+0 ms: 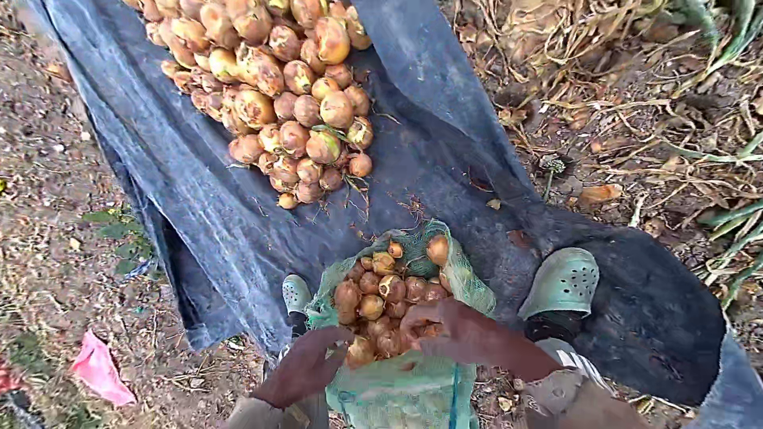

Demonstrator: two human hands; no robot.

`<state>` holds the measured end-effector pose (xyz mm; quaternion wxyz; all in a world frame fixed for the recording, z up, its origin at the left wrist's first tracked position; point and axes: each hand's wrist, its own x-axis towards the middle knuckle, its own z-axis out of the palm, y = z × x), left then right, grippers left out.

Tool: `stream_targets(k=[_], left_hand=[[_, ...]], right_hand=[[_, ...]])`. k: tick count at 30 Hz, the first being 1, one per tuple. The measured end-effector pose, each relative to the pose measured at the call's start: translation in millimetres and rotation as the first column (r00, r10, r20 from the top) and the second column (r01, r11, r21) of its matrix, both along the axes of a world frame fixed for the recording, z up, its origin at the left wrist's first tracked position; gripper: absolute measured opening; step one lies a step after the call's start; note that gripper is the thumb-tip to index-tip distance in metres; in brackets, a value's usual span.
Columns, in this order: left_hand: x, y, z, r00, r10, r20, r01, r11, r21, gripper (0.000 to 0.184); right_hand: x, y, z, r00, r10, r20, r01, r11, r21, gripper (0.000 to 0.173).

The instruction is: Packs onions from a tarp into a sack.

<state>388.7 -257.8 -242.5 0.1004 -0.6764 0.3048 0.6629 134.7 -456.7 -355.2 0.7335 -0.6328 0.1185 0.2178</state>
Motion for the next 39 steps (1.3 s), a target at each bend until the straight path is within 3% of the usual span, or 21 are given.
stream_targets(k=[2, 4, 6, 7, 10, 13, 16, 18, 21, 26, 28, 30, 31, 32, 34, 35, 37, 39], left_hand=[[17.2, 19.0, 16.3, 0.983, 0.150, -0.106, -0.166, 0.972, -0.165, 0.037], [24.7, 30.3, 25.2, 0.948, 0.274, -0.161, -0.304, 0.928, -0.214, 0.039], [31.9, 31.7, 18.9, 0.952, 0.303, -0.042, -0.306, 0.935, -0.179, 0.048], [38.8, 25.5, 8.4, 0.961, 0.271, 0.061, -0.261, 0.957, -0.130, 0.059], [59.5, -10.3, -47.8, 0.963, 0.044, 0.265, -0.075, 0.991, 0.107, 0.095], [74.8, -42.1, -128.8, 0.886, -0.050, 0.460, -0.038, 0.983, 0.179, 0.111], [83.9, -45.1, -177.3, 0.844, -0.099, 0.526, -0.045, 0.966, 0.255, 0.102], [93.5, -41.3, -185.3, 0.834, -0.136, 0.535, -0.016, 0.963, 0.270, 0.076], [98.1, -26.7, -184.2, 0.870, -0.229, 0.436, 0.087, 0.943, 0.321, 0.040], [100.7, -1.2, -172.4, 0.899, -0.153, 0.409, 0.013, 0.946, 0.325, 0.044], [101.4, 4.6, -161.0, 0.904, -0.098, 0.417, -0.041, 0.949, 0.312, 0.045], [102.8, 6.4, -149.2, 0.910, -0.090, 0.404, -0.039, 0.953, 0.300, 0.047], [99.9, 9.8, -141.2, 0.914, -0.105, 0.391, -0.017, 0.955, 0.295, 0.046], [96.0, 13.9, -131.8, 0.917, -0.122, 0.379, 0.007, 0.957, 0.290, 0.045], [82.1, 36.4, -112.2, 0.923, -0.137, 0.358, 0.035, 0.960, 0.278, 0.044], [74.1, 52.0, -103.2, 0.932, -0.130, 0.340, 0.034, 0.962, 0.272, 0.044], [60.3, 78.8, -84.3, 0.953, -0.091, 0.290, 0.016, 0.968, 0.249, 0.042], [51.2, 90.9, -48.2, 0.982, -0.007, 0.187, -0.034, 0.976, 0.214, 0.045]], right_hand=[[-0.2, -0.5, 27.2, 0.999, -0.025, 0.029, 0.020, 0.989, 0.150, 0.031], [4.1, 6.6, 49.1, 0.999, -0.036, 0.011, 0.032, 0.973, 0.228, 0.032], [13.2, 14.7, 55.0, 0.980, -0.097, -0.173, 0.118, 0.987, 0.112, 0.037], [23.3, 16.9, 48.3, 0.948, -0.162, -0.275, 0.153, 0.987, -0.054, 0.042], [66.0, 13.9, 6.5, 0.884, -0.245, -0.399, 0.014, 0.866, -0.500, 0.067], [122.6, -0.3, -44.7, 0.834, -0.226, -0.502, -0.194, 0.732, -0.653, 0.079], [138.6, -3.2, -102.1, 0.805, -0.184, -0.564, -0.351, 0.619, -0.703, 0.087], [141.9, -6.5, -124.3, 0.878, -0.179, -0.445, -0.263, 0.595, -0.759, 0.087], [156.9, 7.7, -133.4, 0.943, -0.043, -0.331, -0.203, 0.713, -0.671, 0.082], [174.2, 61.7, -113.8, 0.906, 0.071, -0.418, -0.310, 0.784, -0.538, 0.082], [168.8, 84.8, -90.7, 0.873, 0.276, -0.401, -0.447, 0.782, -0.434, 0.072], [150.9, 104.9, -73.1, 0.822, 0.429, -0.375, -0.564, 0.705, -0.430, 0.052], [137.7, 110.4, -64.9, 0.844, 0.395, -0.364, -0.535, 0.682, -0.498, 0.040], [126.5, 110.2, -60.0, 0.906, 0.255, -0.339, -0.419, 0.659, -0.624, 0.034], [113.5, 95.6, -53.1, 0.951, -0.080, -0.300, -0.228, 0.478, -0.848, 0.039], [105.8, 81.8, -53.1, 0.923, -0.166, -0.347, -0.251, 0.424, -0.870, 0.052], [81.5, 53.1, -61.4, 0.827, -0.226, -0.515, -0.397, 0.414, -0.819, 0.068], [58.1, 35.2, -59.6, 0.714, -0.165, -0.681, -0.542, 0.486, -0.686, 0.056]])
